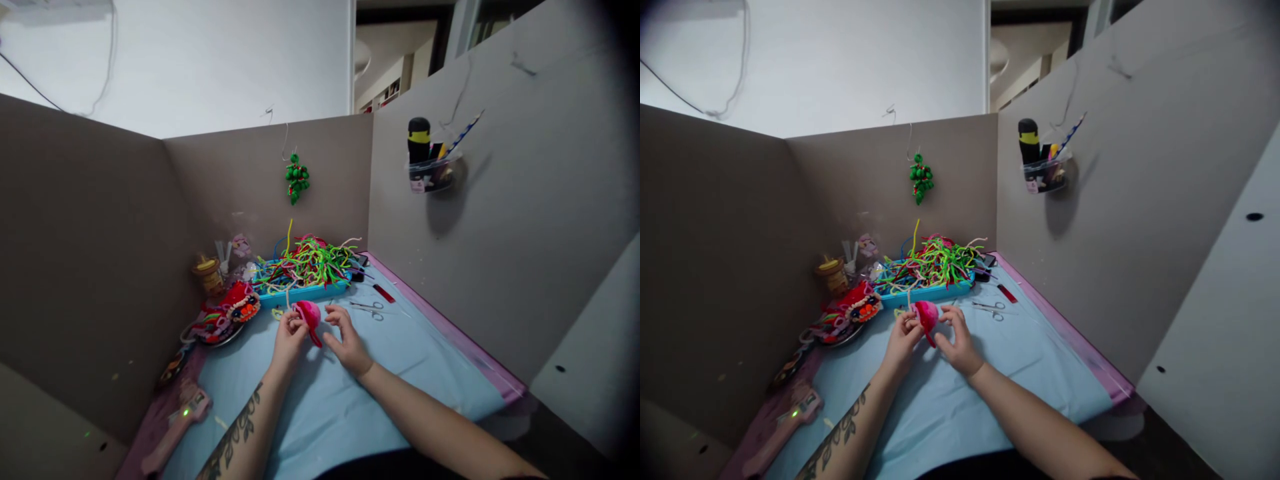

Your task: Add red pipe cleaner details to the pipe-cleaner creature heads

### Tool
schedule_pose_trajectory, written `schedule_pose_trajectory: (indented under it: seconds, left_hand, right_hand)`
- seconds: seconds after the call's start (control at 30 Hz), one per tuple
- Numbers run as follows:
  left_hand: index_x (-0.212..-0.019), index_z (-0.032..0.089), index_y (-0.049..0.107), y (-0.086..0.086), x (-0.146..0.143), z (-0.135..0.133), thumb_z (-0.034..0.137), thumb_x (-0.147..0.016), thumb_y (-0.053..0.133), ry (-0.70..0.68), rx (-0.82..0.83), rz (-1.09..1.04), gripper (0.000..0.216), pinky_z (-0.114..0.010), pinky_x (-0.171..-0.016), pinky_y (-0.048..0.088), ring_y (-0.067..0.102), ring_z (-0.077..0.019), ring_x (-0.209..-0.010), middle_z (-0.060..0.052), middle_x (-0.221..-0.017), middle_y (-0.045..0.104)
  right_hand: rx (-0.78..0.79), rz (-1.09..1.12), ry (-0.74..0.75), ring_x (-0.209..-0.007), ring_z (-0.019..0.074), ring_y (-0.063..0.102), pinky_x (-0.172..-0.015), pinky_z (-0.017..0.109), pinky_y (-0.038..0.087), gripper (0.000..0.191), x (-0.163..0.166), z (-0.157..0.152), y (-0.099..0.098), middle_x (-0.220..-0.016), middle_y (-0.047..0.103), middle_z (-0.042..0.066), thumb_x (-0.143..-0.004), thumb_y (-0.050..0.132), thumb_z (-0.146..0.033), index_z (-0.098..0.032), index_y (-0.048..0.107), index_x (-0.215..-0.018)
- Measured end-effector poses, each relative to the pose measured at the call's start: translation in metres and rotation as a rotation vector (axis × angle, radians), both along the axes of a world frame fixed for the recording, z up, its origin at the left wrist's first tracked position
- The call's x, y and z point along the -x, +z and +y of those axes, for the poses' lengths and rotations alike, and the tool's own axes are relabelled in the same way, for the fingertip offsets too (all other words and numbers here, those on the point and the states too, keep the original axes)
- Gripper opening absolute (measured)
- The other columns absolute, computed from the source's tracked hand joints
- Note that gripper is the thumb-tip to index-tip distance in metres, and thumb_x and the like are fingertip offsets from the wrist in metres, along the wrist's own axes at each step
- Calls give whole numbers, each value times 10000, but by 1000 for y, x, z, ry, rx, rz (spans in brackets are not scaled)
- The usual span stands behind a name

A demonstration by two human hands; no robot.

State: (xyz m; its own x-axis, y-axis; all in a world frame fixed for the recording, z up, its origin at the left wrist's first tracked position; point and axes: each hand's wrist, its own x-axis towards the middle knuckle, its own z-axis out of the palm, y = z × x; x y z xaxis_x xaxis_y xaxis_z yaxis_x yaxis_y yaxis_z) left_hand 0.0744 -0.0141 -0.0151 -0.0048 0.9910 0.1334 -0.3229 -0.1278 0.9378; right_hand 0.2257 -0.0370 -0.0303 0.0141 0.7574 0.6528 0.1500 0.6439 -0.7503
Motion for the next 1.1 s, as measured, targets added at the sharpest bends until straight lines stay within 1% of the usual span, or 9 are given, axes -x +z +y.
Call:
schedule_pose_trajectory:
  seconds: [0.1, 0.2, 0.27, 0.43, 0.57, 0.7, 0.8, 0.93, 1.1]
  left_hand:
    - [-886, 192, 490, -6, -5, -3, 196, -654, 700, -26, -110, 212, 313, -234, -625, 434, 582, -117, -605, 37, -657, 610]
    - [-914, 192, 498, -11, -8, -8, 174, -697, 639, -60, -212, 391, 260, -259, -664, 447, 605, -139, -674, 19, -723, 619]
    - [-917, 192, 497, -13, -9, -9, 161, -713, 610, -57, -253, 468, 235, -266, -671, 449, 607, -146, -690, 13, -741, 618]
    - [-902, 192, 474, -13, -7, -6, 133, -716, 577, -52, -243, 492, 220, -260, -654, 445, 596, -140, -665, 20, -719, 602]
    - [-868, 193, 463, -10, -7, -6, 120, -707, 572, -44, -231, 479, 207, -254, -645, 446, 592, -136, -654, 27, -704, 585]
    - [-854, 182, 495, -7, -6, -8, 170, -738, 587, -49, -260, 536, 149, -254, -644, 445, 584, -140, -669, 11, -726, 591]
    - [-877, 169, 544, -6, -4, -8, 223, -774, 589, -96, -318, 620, 125, -256, -656, 442, 585, -150, -704, -16, -770, 616]
    - [-936, 162, 580, -6, -1, -9, 238, -814, 548, -211, -361, 745, 148, -254, -631, 433, 577, -153, -691, -39, -792, 640]
    - [-949, 170, 583, -3, -2, -13, 241, -825, 524, -215, -372, 783, 154, -263, -663, 439, 596, -161, -718, -46, -811, 664]
  right_hand:
    - [-45, -104, -96, -1143, 253, 456, -979, 422, 361, 215, -1, -2, 6, -1173, 493, 102, -773, 584, -231, -215, 571, -986]
    - [1, -173, -85, -1089, 236, 493, -973, 407, 380, 88, 0, -2, 8, -1110, 517, 91, -779, 594, -205, -211, 626, -861]
    - [17, -187, -78, -1071, 229, 504, -959, 395, 394, 55, 0, -1, 7, -1083, 530, 87, -777, 603, -187, -209, 641, -809]
    - [16, -204, -76, -1051, 224, 509, -959, 384, 385, 47, -1, 1, 5, -1025, 555, 78, -761, 639, -176, -205, 668, -784]
    - [84, -179, -99, -1022, 212, 526, -957, 364, 380, 47, -3, 5, 2, -998, 563, 71, -771, 634, -179, -197, 664, -740]
    - [128, -134, -81, -998, 201, 539, -941, 339, 386, 92, -5, 10, -1, -980, 571, 62, -789, 616, -205, -193, 634, -699]
    - [136, -102, -93, -973, 200, 546, -919, 332, 393, 107, -9, 12, -1, -949, 578, 58, -793, 602, -220, -194, 625, -692]
    - [122, -53, -157, -936, 207, 553, -862, 332, 414, 121, -17, 18, 2, -921, 577, 65, -788, 598, -248, -190, 626, -686]
    - [65, 23, -291, -835, 197, 548, -745, 317, 433, 179, -33, 31, 9, -867, 573, 63, -795, 601, -316, -187, 619, -673]
